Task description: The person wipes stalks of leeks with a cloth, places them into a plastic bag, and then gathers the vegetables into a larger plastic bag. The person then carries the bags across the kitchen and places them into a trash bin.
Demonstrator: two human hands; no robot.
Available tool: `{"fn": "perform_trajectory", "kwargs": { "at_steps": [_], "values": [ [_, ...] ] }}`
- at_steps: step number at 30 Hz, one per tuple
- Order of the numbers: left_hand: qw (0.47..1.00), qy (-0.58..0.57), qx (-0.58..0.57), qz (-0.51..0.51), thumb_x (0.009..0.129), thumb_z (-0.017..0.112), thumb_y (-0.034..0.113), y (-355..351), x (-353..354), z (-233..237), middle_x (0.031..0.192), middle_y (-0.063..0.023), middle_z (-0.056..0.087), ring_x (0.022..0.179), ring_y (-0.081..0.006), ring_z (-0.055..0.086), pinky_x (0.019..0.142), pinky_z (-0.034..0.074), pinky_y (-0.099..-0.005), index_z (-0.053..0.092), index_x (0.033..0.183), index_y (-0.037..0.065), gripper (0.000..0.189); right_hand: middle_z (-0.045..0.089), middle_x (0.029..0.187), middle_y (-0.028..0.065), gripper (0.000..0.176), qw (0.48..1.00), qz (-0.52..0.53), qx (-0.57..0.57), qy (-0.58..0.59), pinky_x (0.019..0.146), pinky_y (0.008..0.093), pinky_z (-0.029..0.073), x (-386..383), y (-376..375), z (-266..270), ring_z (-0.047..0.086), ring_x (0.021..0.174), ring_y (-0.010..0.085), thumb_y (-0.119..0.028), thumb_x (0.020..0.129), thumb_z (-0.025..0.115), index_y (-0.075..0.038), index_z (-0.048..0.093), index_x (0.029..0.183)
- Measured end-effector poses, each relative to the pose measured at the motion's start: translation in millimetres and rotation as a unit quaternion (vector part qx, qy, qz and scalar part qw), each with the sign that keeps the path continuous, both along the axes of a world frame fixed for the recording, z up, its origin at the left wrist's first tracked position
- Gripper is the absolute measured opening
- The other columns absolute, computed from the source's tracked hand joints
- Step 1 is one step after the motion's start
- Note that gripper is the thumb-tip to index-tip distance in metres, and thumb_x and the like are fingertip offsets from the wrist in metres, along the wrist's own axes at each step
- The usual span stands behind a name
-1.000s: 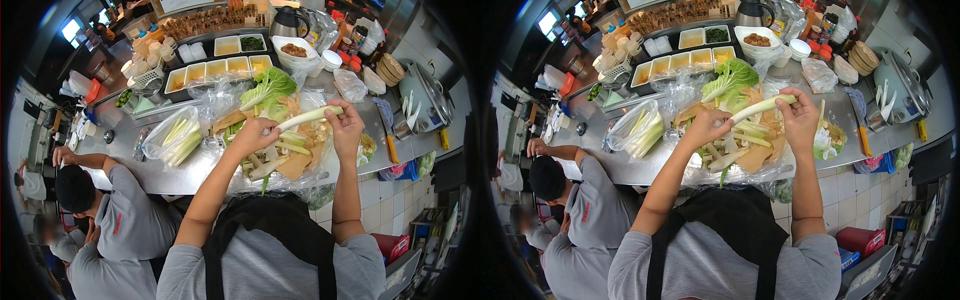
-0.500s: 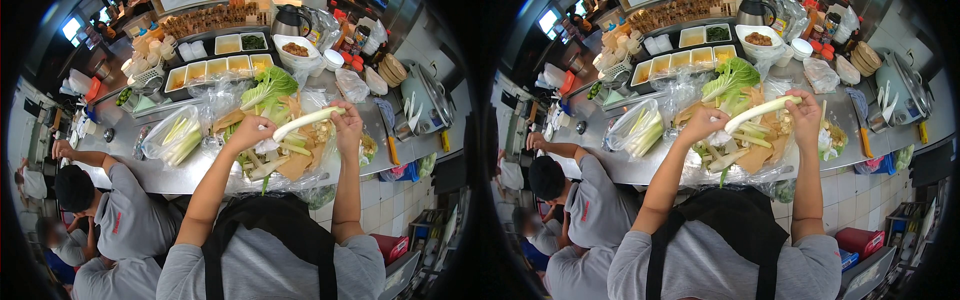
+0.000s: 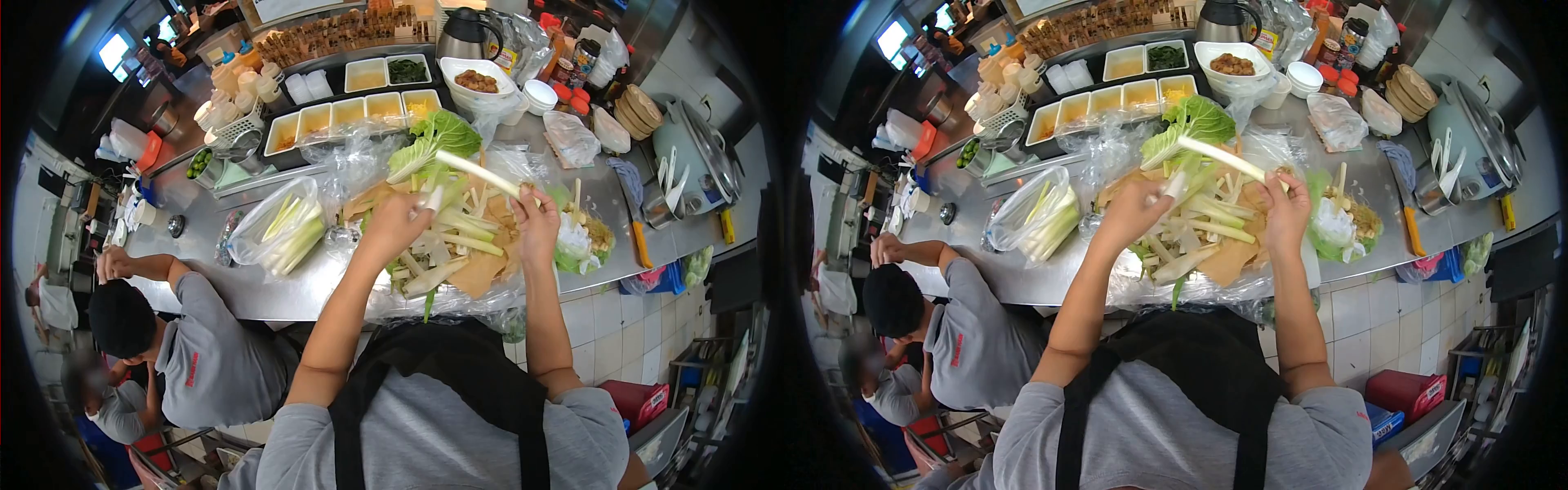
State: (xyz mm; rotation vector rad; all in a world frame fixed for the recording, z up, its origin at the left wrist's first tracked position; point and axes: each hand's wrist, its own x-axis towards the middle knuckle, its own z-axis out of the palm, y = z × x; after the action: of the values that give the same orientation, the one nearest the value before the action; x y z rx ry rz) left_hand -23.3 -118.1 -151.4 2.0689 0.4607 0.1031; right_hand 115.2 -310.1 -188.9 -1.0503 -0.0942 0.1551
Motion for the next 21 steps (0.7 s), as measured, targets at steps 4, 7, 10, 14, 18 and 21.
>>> {"fn": "perform_trajectory", "kwargs": {
  "at_steps": [4, 7, 10, 14, 18, 21],
  "values": [
    [0.973, -0.062, 0.206, 0.083, 0.07, 0.051, 0.001, 6, -1, -12, 0.112, -0.021, 0.036, 0.091, -0.0285, 0.051, 0.071, 0.044, -0.0287, 0.021, 0.131, 0.002, 0.067, 0.055, 0.086, 0.0093, 0.018, 0.946, 0.12, 0.172, 0.249, 0.07, 0.0245, 0.054, 3, -5, 5, 0.058, 0.077, 0.0192, -0.009, 0.082, 0.059, 0.001, 0.05, 0.093],
    [0.987, -0.134, 0.053, 0.074, 0.069, 0.049, -0.003, 12, -2, 1, 0.114, -0.0177, 0.032, 0.096, -0.0231, 0.046, 0.075, 0.043, -0.027, 0.02, 0.129, 0.004, 0.068, 0.053, 0.089, 0.0103, 0.025, 0.89, 0.275, 0.2, 0.303, 0.066, 0.0228, 0.054, -5, -4, -6, 0.057, 0.079, 0.0205, -0.016, 0.085, 0.056, 0.003, 0.047, 0.099],
    [0.939, -0.258, -0.215, 0.072, 0.067, 0.049, -0.007, 13, 1, 2, 0.109, -0.0126, 0.035, 0.097, -0.0172, 0.043, 0.077, 0.041, -0.0248, 0.02, 0.127, 0.007, 0.068, 0.049, 0.093, 0.0118, 0.031, 0.829, 0.368, 0.258, 0.332, 0.067, 0.0238, 0.052, -28, 14, 2, 0.053, 0.084, 0.0201, -0.019, 0.087, 0.052, 0.003, 0.045, 0.108],
    [0.886, -0.287, -0.363, -0.001, 0.065, 0.045, -0.01, 2, 0, 7, 0.108, -0.0077, 0.038, 0.099, -0.0145, 0.043, 0.081, 0.039, -0.0224, 0.019, 0.127, 0.009, 0.07, 0.046, 0.096, 0.0129, 0.034, 0.735, 0.498, 0.311, 0.339, 0.068, 0.0238, 0.05, -57, 47, -4, 0.049, 0.087, 0.0189, -0.019, 0.088, 0.05, 0.002, 0.042, 0.113],
    [0.924, -0.285, -0.253, 0.024, 0.064, 0.043, -0.013, 15, -13, -2, 0.109, -0.0078, 0.038, 0.099, -0.0138, 0.043, 0.083, 0.038, -0.0232, 0.022, 0.128, 0.008, 0.07, 0.054, 0.09, 0.0131, 0.028, 0.807, 0.441, 0.245, 0.308, 0.065, 0.025, 0.051, -53, 58, -3, 0.055, 0.082, 0.0196, -0.018, 0.088, 0.05, 0.003, 0.046, 0.107],
    [0.911, -0.288, -0.295, 0.004, 0.065, 0.048, -0.012, 33, -28, -16, 0.11, -0.0074, 0.044, 0.095, -0.0121, 0.048, 0.072, 0.045, -0.0233, 0.034, 0.124, 0.004, 0.063, 0.055, 0.086, 0.0126, 0.027, 0.85, 0.404, 0.204, 0.269, 0.065, 0.0245, 0.051, -40, 53, -1, 0.056, 0.081, 0.0197, -0.019, 0.089, 0.049, 0.003, 0.047, 0.105]
  ]
}}
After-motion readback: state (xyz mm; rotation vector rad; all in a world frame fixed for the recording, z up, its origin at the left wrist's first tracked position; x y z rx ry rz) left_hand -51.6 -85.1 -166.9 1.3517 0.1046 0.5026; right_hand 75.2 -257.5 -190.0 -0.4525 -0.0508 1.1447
